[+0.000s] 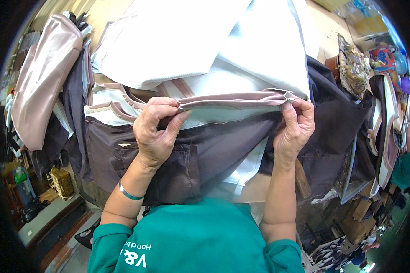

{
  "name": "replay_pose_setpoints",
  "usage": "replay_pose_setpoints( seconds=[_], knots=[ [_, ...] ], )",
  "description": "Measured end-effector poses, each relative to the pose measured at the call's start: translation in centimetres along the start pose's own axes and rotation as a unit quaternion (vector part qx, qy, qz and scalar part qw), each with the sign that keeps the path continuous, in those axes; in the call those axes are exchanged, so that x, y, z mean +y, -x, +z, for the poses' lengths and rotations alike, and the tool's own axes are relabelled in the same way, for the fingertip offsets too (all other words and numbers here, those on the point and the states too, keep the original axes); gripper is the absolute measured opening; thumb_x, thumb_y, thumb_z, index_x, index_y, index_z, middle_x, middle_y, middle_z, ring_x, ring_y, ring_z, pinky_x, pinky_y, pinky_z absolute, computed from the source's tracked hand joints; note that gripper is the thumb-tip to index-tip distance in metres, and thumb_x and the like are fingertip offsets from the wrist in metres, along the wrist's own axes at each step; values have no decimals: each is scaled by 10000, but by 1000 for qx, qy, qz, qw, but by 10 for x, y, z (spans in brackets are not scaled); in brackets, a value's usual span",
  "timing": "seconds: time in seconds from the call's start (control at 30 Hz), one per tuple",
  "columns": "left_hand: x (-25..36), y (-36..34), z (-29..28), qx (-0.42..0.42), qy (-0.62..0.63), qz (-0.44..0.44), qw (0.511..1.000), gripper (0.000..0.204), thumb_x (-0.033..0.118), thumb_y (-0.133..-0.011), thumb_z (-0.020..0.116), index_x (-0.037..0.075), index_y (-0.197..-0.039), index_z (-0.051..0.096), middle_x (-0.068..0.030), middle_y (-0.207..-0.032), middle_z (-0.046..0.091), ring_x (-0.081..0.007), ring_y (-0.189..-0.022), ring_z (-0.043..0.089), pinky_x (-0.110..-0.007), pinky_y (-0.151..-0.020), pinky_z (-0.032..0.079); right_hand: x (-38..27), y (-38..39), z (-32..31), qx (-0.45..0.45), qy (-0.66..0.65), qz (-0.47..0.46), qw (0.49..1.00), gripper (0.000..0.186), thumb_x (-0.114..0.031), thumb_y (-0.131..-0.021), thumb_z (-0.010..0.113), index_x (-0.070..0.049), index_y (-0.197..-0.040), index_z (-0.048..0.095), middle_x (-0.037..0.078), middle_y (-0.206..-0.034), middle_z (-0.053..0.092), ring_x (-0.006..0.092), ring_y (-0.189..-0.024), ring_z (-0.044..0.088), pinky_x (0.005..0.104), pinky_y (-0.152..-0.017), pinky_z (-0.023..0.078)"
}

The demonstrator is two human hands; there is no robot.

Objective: The person is sewing a pink handbag by hand. They use a needle and thread to stitch the edges of the bag, carefully aligning the fabric pieces. The person also handles other fabric pieces and a finished pink handbag on the table.

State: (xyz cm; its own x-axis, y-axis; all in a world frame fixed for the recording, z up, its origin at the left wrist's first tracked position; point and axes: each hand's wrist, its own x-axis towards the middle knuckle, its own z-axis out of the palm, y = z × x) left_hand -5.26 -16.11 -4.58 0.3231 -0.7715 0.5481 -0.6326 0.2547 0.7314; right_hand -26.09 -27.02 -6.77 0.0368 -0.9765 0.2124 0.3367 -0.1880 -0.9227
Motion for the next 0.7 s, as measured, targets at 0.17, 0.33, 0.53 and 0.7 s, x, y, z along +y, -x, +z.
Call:
replay_pose_setpoints(
  seconds=[0.17,0.33,0.53,0.7],
  knots=[
    [-5,2,2,9,-40,75,996,224,-22,-662,688,46,-789,516,-101,-751,590,-193,-646,585,-255,-528,476,0,0,-1,3,7,4,1000,108,12,-776,590,-24,-861,534,42,-847,575,71,-746,537,186,-696,451],
    [-7,4,2,11,-55,89,994,229,-5,-664,691,47,-799,514,-97,-745,589,-187,-640,580,-261,-521,473,0,0,-1,2,4,5,1000,105,12,-778,587,-21,-858,529,44,-841,577,74,-746,537,183,-692,447],
    [-4,2,0,1,-65,76,995,243,-12,-667,689,43,-817,505,-95,-739,585,-189,-640,576,-258,-530,469,0,0,-2,-12,8,2,1000,106,5,-777,591,-18,-860,530,47,-847,578,75,-750,540,186,-707,445],
    [-3,1,1,0,-22,43,999,240,-31,-686,673,32,-830,492,-105,-762,580,-173,-663,565,-245,-557,458,-1,1,0,-11,-12,-1,1000,110,23,-776,580,-17,-868,534,52,-860,581,80,-765,541,202,-735,443]
  ],
)
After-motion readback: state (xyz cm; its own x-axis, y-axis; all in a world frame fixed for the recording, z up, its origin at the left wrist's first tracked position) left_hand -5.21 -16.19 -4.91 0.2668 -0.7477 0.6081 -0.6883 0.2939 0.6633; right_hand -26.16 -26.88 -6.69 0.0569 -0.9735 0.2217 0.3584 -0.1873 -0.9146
